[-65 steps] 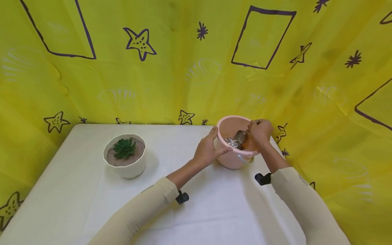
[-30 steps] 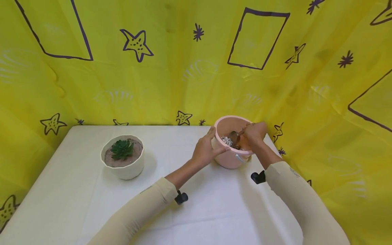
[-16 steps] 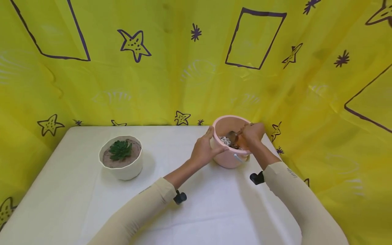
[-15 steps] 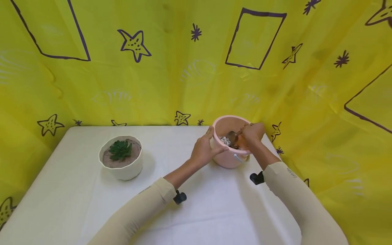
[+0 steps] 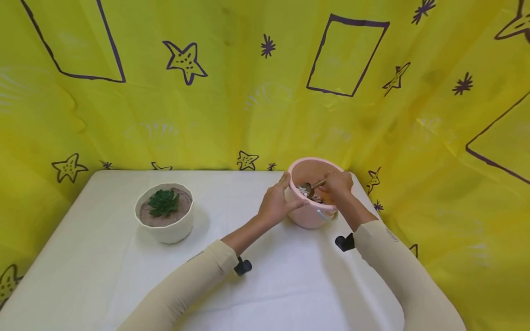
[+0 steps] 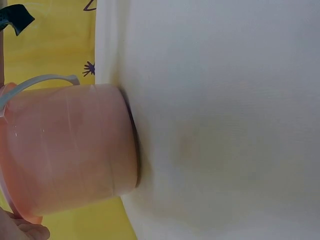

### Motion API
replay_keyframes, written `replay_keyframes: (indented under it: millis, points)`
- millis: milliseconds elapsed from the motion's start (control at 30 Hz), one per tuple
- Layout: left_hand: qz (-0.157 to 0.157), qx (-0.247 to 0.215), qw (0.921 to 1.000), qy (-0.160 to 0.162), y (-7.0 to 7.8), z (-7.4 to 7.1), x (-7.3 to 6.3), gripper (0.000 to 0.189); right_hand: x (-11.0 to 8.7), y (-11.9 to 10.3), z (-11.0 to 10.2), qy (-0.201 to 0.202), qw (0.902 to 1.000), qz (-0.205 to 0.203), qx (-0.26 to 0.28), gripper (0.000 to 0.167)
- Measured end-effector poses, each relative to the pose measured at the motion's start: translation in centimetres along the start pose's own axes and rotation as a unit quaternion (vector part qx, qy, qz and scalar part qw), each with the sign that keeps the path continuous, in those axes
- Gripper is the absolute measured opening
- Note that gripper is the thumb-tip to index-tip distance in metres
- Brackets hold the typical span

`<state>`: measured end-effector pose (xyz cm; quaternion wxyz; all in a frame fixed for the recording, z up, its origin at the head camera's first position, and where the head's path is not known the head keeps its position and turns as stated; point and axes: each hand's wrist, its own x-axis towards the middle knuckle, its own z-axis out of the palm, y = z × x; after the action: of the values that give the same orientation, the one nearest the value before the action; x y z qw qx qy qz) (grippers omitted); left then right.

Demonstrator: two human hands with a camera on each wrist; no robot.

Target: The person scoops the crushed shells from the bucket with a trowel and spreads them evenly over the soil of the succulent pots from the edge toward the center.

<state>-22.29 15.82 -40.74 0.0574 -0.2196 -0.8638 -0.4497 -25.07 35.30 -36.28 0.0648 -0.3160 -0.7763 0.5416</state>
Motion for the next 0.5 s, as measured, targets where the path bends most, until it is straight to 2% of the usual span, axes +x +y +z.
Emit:
replay_keyframes:
  millis: [233,367,500]
  points:
    - [0.002,0.007,1.0000,-0.002,0.1,0.0,0.0,0.099,0.4,0.1,-0.4,-0.037,0.9988,-0.015,-0.030,0.035]
    - [-0.002,0.003,1.0000,-0.005,0.1,-0.1,-0.1,0.102,1.1,0.0,-0.9,-0.085,0.9945,-0.049,-0.035,0.030]
    - [-0.009,-0.006,0.9999,-0.010,0.2,-0.2,-0.1,0.105,1.7,-0.3,-1.3,-0.137,0.9851,-0.086,-0.059,0.033]
